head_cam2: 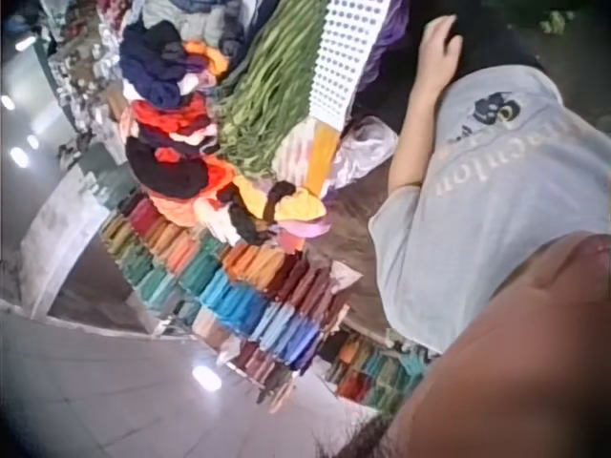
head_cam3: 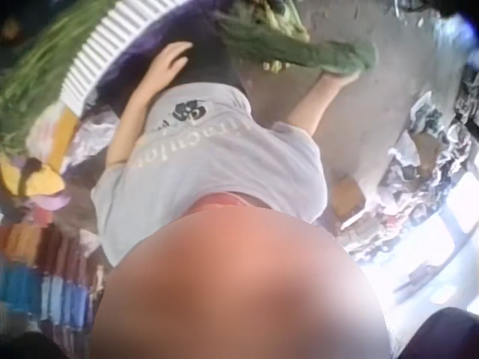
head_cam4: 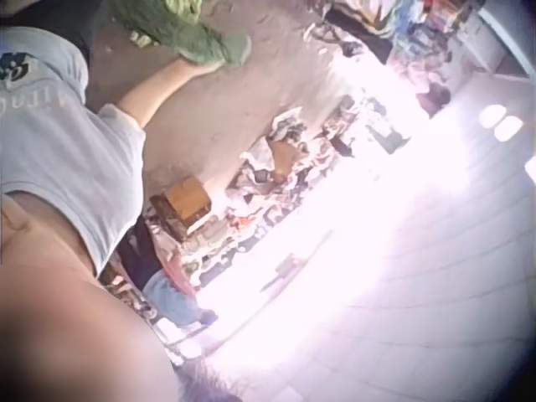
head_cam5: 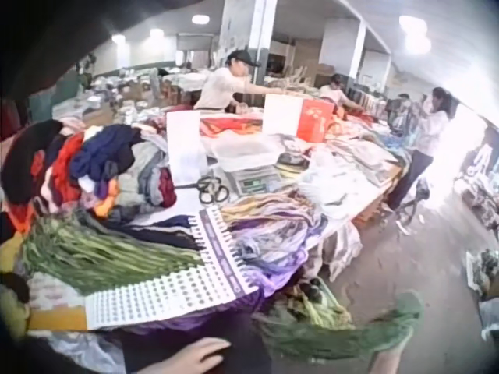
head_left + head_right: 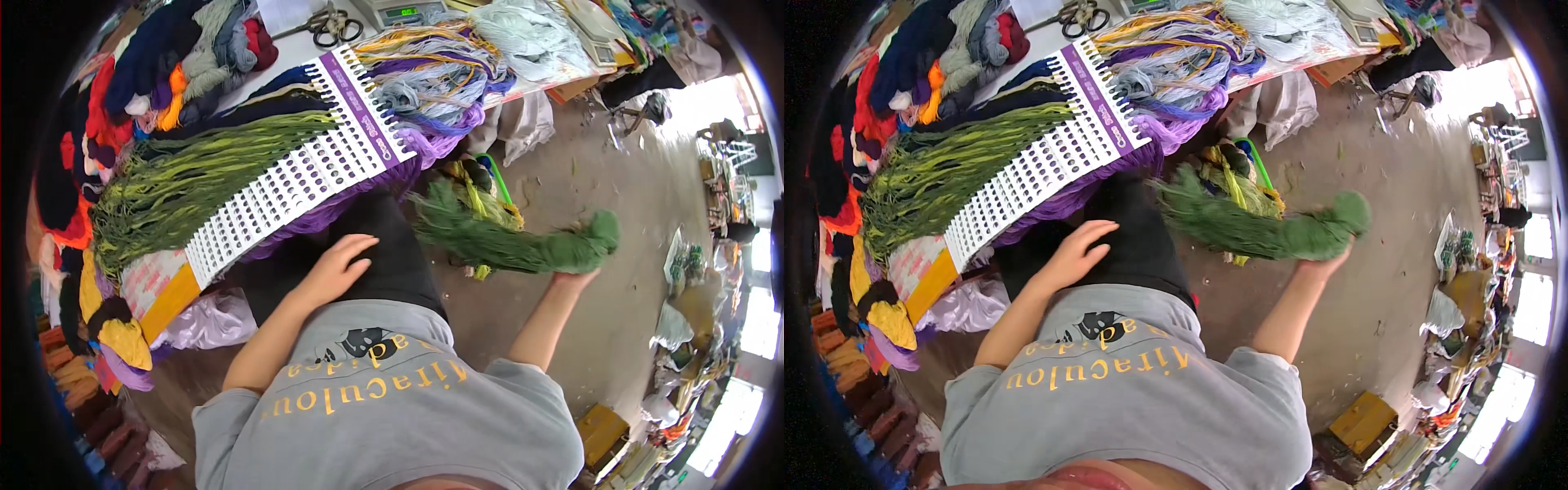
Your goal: Threading individual yarn strands through a perforated sample card for categorization and display.
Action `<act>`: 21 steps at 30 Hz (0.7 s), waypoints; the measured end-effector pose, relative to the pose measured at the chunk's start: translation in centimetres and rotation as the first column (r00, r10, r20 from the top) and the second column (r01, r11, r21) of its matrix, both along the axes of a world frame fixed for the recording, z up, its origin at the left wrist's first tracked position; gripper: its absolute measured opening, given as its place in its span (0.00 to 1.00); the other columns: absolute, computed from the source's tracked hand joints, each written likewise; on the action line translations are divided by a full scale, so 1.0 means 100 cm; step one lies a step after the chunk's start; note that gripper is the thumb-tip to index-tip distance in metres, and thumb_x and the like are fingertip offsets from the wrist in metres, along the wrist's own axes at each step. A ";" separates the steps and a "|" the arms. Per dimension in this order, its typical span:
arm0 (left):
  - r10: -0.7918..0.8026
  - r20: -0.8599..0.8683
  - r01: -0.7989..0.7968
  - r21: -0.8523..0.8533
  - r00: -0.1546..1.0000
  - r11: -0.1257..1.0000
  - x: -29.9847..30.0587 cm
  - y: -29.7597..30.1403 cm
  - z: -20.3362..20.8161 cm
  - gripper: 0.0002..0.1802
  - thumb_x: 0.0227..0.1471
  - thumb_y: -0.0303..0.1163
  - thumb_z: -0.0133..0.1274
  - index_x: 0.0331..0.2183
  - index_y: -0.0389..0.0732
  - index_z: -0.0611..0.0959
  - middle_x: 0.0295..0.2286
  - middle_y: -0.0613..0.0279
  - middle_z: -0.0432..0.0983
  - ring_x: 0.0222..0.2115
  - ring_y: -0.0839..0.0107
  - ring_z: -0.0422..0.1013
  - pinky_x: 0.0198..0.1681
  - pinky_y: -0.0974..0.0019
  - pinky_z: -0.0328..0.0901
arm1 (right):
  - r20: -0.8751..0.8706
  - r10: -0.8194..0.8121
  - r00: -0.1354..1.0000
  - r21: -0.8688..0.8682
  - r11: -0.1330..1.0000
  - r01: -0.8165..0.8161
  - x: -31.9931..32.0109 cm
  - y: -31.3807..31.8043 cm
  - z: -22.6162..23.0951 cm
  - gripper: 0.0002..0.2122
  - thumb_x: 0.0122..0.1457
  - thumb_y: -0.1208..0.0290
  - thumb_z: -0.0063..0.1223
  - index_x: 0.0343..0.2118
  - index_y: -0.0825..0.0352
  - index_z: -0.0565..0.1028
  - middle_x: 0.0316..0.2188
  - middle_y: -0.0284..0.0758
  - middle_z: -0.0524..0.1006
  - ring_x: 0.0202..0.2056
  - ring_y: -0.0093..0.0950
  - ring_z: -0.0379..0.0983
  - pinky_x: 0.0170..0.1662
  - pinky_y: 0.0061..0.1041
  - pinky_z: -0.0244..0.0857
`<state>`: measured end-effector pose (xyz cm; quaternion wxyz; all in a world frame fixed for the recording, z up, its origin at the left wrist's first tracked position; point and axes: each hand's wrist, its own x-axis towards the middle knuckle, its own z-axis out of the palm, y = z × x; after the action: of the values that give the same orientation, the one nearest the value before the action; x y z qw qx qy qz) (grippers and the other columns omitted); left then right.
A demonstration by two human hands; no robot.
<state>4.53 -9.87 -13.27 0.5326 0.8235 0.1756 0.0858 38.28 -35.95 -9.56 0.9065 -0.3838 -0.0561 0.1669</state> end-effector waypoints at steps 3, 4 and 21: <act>0.188 -0.100 -0.195 -0.072 0.977 0.978 -0.032 0.012 0.001 0.16 0.49 0.24 0.47 0.43 0.37 0.75 0.41 0.56 0.70 0.44 0.65 0.67 0.47 0.68 0.61 | -0.038 -0.116 0.993 -0.153 0.982 0.108 0.034 -0.016 0.002 0.18 0.57 0.62 0.38 0.45 0.69 0.69 0.40 0.41 0.73 0.41 0.39 0.70 0.45 0.41 0.65; 0.252 -0.140 -0.273 -0.167 0.958 0.947 -0.049 0.015 0.000 0.16 0.50 0.23 0.46 0.43 0.36 0.75 0.40 0.57 0.71 0.43 0.69 0.68 0.46 0.69 0.62 | -0.067 -0.151 0.986 -0.258 0.957 0.129 0.042 -0.015 0.004 0.18 0.57 0.63 0.39 0.46 0.69 0.69 0.42 0.41 0.72 0.42 0.40 0.70 0.46 0.41 0.65; 0.958 -0.277 -0.649 -0.743 0.076 -0.164 -0.360 0.048 -0.023 0.18 0.53 0.42 0.48 0.40 0.39 0.74 0.36 0.63 0.74 0.33 0.75 0.70 0.35 0.74 0.67 | -0.214 0.883 0.417 -0.755 -0.420 0.503 0.097 0.233 -0.375 0.15 0.58 0.68 0.37 0.46 0.49 0.71 0.47 0.32 0.70 0.51 0.32 0.62 0.46 0.32 0.65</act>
<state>-31.42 -5.08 -15.61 0.6339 0.1654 0.5751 0.4900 47.95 -12.65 -47.06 -0.0991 -0.8847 -0.4062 0.2061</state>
